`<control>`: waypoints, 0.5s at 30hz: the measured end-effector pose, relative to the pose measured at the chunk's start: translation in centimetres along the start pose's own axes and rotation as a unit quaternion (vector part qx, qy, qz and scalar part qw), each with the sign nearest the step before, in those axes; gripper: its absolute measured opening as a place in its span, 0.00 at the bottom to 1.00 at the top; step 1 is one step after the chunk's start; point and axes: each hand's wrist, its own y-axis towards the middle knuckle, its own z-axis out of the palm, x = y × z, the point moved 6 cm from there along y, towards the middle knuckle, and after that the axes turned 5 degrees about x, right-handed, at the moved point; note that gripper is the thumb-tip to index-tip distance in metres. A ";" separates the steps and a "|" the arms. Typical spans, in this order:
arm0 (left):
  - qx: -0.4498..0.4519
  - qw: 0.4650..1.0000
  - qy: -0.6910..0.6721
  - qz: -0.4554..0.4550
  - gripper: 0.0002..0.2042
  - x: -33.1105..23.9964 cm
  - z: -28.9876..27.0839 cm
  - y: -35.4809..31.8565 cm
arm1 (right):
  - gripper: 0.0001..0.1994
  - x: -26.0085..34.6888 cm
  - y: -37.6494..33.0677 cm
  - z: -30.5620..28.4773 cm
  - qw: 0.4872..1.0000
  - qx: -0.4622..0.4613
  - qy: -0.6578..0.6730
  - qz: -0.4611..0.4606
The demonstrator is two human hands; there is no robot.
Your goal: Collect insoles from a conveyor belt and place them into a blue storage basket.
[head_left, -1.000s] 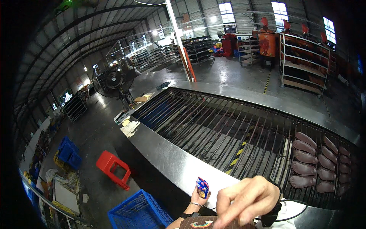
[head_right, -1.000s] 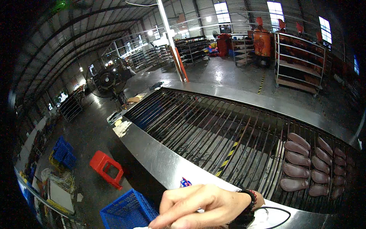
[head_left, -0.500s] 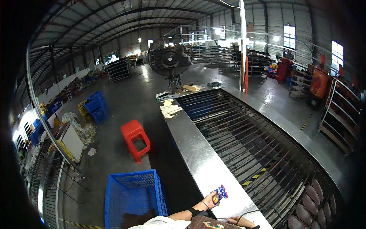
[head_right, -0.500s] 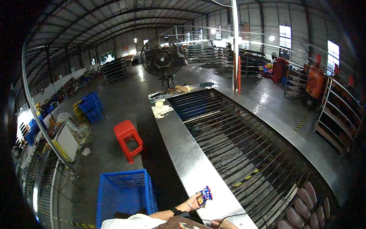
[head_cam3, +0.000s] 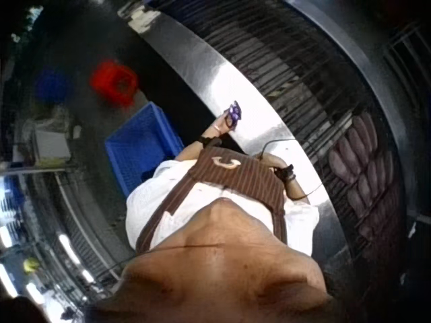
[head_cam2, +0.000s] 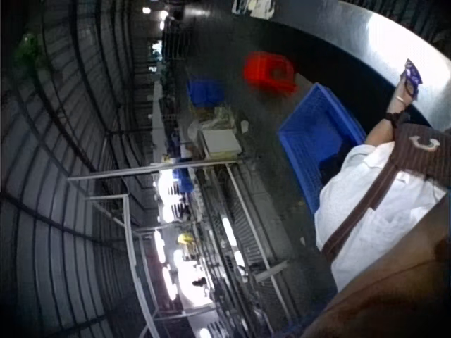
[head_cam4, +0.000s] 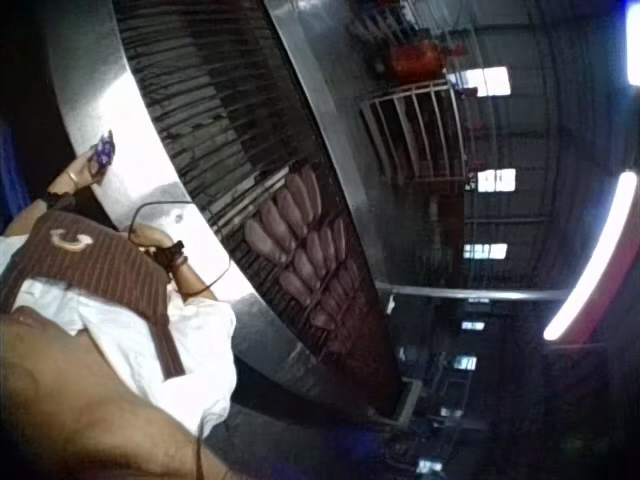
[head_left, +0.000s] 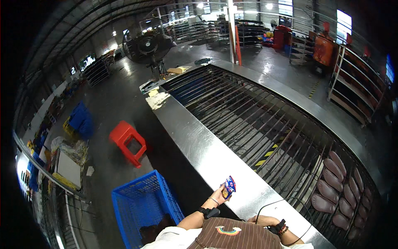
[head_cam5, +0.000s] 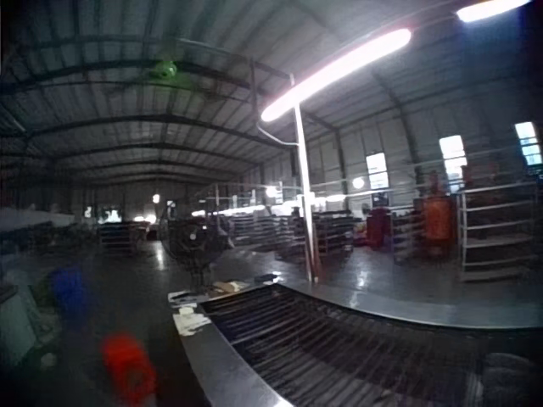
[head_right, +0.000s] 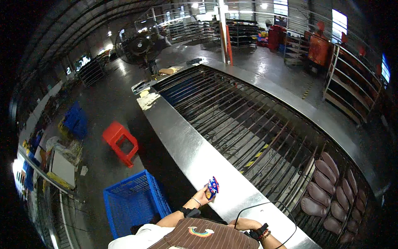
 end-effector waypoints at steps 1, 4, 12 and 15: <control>0.006 1.000 0.001 0.002 0.15 0.1 -0.7 0.0 | 0.19 0.8 -0.8 -0.4 0.999 -0.042 0.013 0.011; 0.059 0.997 0.052 -0.024 0.13 1.6 -0.8 1.6 | 0.17 2.2 -2.5 -3.9 0.969 -0.227 0.091 0.029; 0.184 0.961 0.189 -0.081 0.19 5.5 8.3 -2.6 | 0.28 -2.4 2.5 -7.0 0.845 -0.215 0.480 -0.097; 0.166 0.958 0.225 -0.065 0.16 5.8 10.8 -3.9 | 0.23 0.1 3.3 -6.9 0.861 -0.232 0.442 -0.092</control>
